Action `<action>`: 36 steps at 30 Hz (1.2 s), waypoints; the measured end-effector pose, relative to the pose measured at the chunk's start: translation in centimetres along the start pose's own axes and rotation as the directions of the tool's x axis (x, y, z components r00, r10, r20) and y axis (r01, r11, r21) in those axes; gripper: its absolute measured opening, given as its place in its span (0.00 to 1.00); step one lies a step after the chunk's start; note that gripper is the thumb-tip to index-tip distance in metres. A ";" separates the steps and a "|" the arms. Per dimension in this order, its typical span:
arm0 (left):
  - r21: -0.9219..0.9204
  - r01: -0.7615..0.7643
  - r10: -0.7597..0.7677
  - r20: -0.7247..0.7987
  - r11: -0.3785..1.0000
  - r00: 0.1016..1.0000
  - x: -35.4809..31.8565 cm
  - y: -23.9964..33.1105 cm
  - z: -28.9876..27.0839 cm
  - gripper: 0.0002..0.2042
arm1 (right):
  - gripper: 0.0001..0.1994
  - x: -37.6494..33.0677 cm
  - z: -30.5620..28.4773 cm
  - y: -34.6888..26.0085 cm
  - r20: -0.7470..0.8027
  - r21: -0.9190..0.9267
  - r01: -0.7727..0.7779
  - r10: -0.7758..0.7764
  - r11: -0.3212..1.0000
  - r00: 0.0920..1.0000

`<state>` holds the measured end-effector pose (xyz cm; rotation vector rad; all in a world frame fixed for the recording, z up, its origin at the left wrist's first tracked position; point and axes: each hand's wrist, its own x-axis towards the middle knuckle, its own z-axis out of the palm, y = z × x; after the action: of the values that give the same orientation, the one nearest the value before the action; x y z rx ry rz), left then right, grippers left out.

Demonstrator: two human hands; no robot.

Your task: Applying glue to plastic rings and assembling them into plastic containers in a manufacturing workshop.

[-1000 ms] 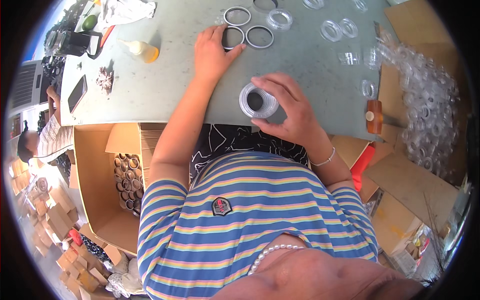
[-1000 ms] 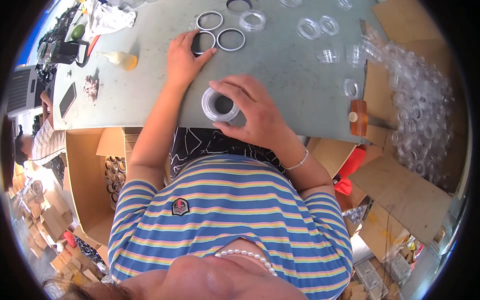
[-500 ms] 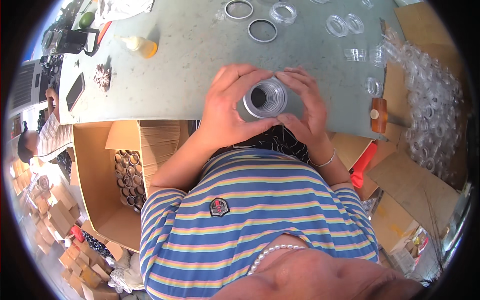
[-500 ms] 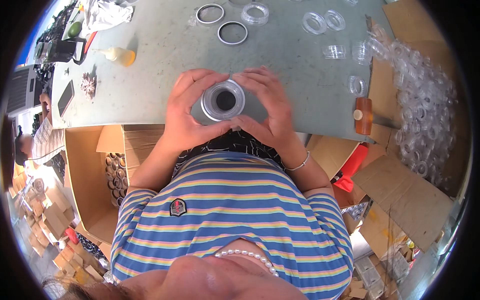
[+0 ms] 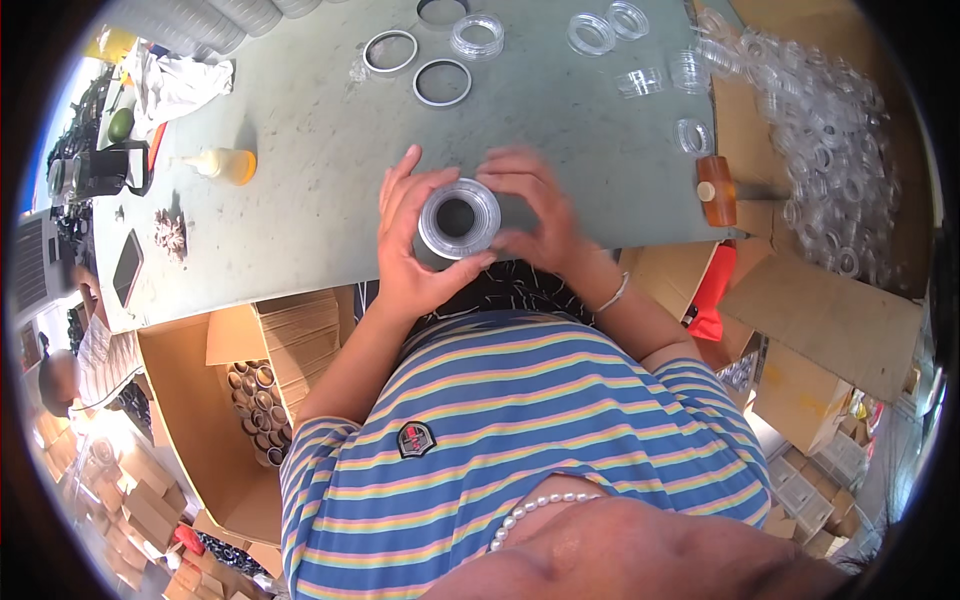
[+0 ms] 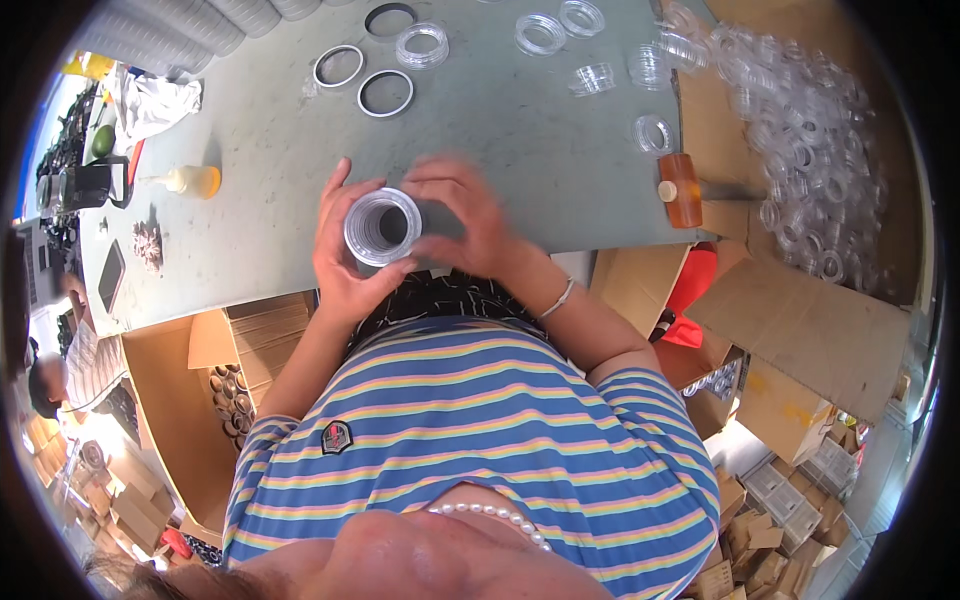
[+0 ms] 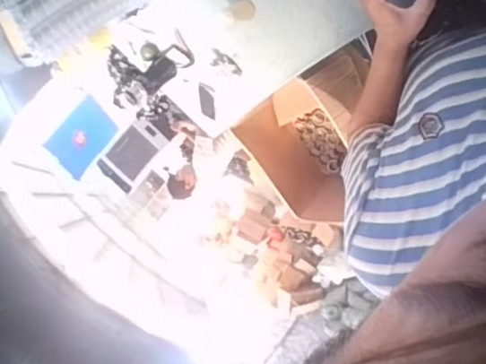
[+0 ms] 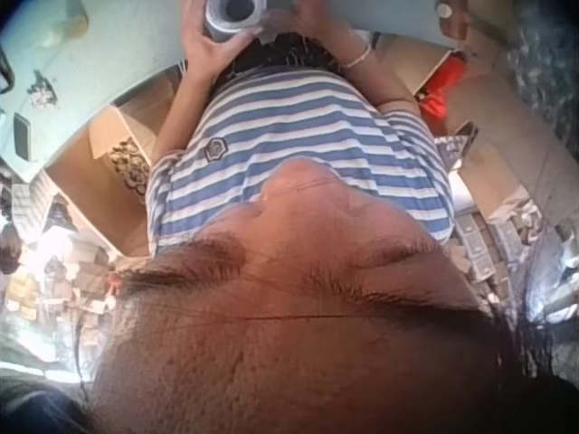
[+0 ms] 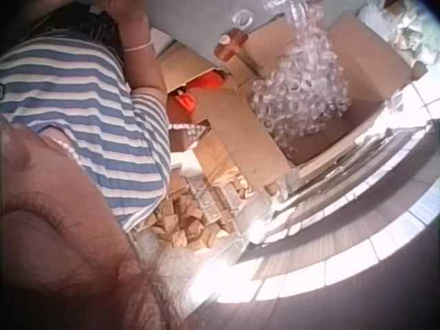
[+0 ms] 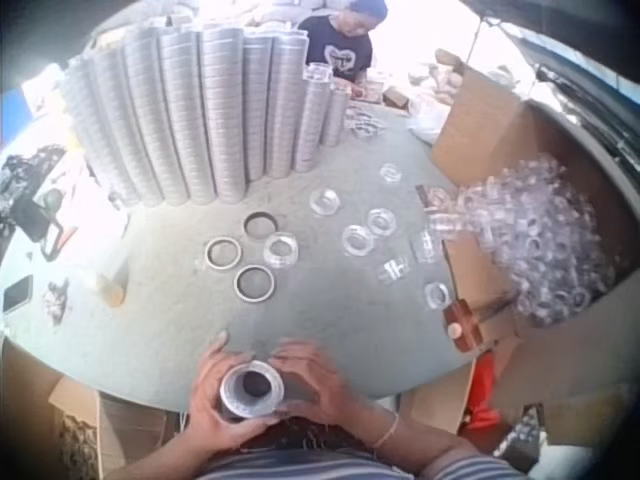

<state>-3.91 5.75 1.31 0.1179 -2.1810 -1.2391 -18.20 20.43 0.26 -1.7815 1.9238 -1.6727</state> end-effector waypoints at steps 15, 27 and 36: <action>-0.189 0.148 -0.154 -0.016 0.971 0.988 -1.3 0.5 0.6 0.49 | 0.35 6.8 -7.4 -4.1 0.194 0.063 -0.245 0.229 0.968 0.954; -0.195 0.052 -0.064 -0.057 0.979 0.996 0.0 2.1 -0.4 0.51 | 0.33 7.6 -1.3 3.9 0.039 -0.245 -0.401 0.422 0.883 0.906; -0.192 0.029 -0.021 0.043 0.981 0.999 0.1 2.3 -0.5 0.41 | 0.33 7.7 3.5 7.9 -0.097 -0.330 -0.400 0.391 0.855 0.915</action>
<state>-3.20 6.69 3.39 0.0404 -2.0865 -1.4707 -24.09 10.69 -2.02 -1.3058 2.5070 -1.2873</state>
